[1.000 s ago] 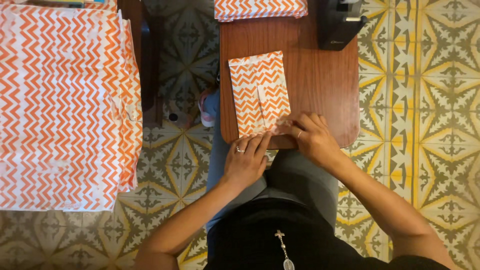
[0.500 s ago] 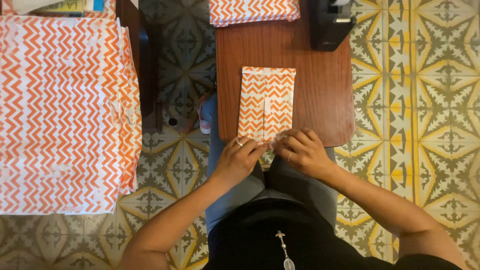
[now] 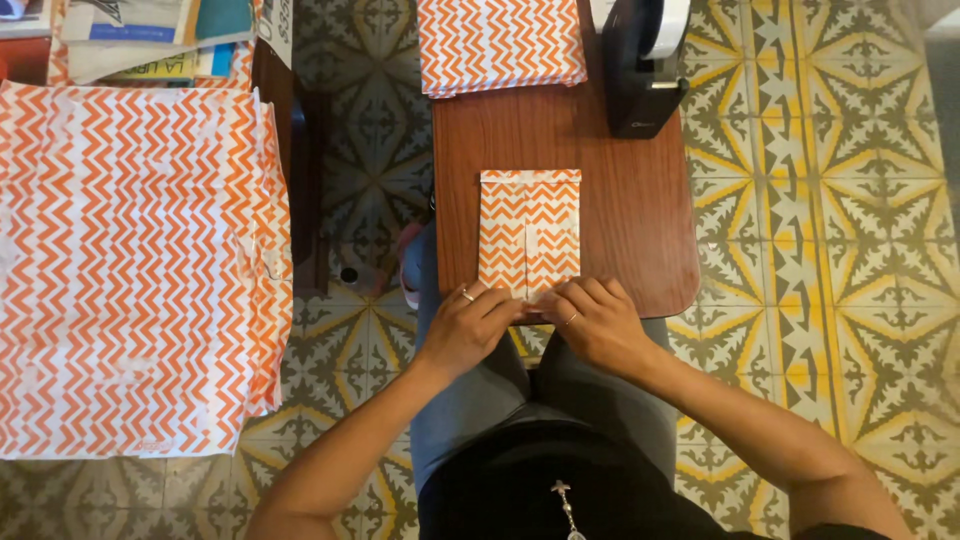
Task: The person wraps several books one by one using orange-and-white chevron-patterned paper and a tape dispenser. They fold the paper around each book, crease the edges, and secure the folds with tape, stacking the finished wrapped books on a small table.
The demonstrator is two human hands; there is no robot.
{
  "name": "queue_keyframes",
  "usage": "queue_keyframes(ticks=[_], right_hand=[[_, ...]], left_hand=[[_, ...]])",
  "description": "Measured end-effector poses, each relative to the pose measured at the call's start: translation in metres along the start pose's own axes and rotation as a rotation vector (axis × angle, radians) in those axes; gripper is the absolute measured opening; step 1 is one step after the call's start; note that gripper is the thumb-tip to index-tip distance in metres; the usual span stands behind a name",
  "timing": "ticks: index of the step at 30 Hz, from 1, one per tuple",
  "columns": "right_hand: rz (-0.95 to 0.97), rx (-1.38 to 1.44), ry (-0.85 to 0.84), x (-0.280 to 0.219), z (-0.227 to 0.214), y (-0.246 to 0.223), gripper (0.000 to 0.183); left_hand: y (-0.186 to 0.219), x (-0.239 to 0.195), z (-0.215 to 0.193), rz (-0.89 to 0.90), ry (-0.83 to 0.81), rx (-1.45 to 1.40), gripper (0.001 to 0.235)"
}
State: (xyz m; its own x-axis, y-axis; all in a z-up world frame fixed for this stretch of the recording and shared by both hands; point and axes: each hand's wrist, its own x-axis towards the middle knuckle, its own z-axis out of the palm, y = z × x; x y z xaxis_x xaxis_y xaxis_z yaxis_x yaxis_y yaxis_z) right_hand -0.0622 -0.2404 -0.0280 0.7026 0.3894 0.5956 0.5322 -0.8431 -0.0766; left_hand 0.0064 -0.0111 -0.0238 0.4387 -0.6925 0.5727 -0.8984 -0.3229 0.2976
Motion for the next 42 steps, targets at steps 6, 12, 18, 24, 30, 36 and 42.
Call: queue_keyframes(ticks=[6,12,18,24,30,36,42], right_hand=[[0.027,0.111,-0.062,0.018,0.002,0.002,0.015],[0.097,0.328,-0.199,0.028,-0.002,0.005,0.015],[0.1,0.38,-0.203,0.033,-0.002,0.007,0.014],[0.132,0.474,-0.18,0.044,-0.008,0.003,0.02],[0.051,0.428,-0.279,0.03,0.0,0.01,0.009],[0.076,0.424,-0.298,0.031,0.004,0.013,0.007],[0.126,0.478,-0.33,0.038,-0.002,0.013,0.002]], left_hand=[[-0.008,-0.006,0.013,-0.047,-0.005,-0.04,0.007],[-0.011,-0.001,0.012,-0.181,-0.002,-0.133,0.016],[-0.037,-0.001,0.003,-0.181,-0.038,-0.112,0.036],[-0.043,0.003,-0.004,-0.167,-0.02,-0.207,0.023],[-0.041,0.008,-0.005,-0.339,-0.145,-0.178,0.024],[-0.022,-0.014,0.026,-0.11,0.078,0.196,0.013],[0.023,-0.02,0.024,-0.019,0.041,0.005,0.047]])
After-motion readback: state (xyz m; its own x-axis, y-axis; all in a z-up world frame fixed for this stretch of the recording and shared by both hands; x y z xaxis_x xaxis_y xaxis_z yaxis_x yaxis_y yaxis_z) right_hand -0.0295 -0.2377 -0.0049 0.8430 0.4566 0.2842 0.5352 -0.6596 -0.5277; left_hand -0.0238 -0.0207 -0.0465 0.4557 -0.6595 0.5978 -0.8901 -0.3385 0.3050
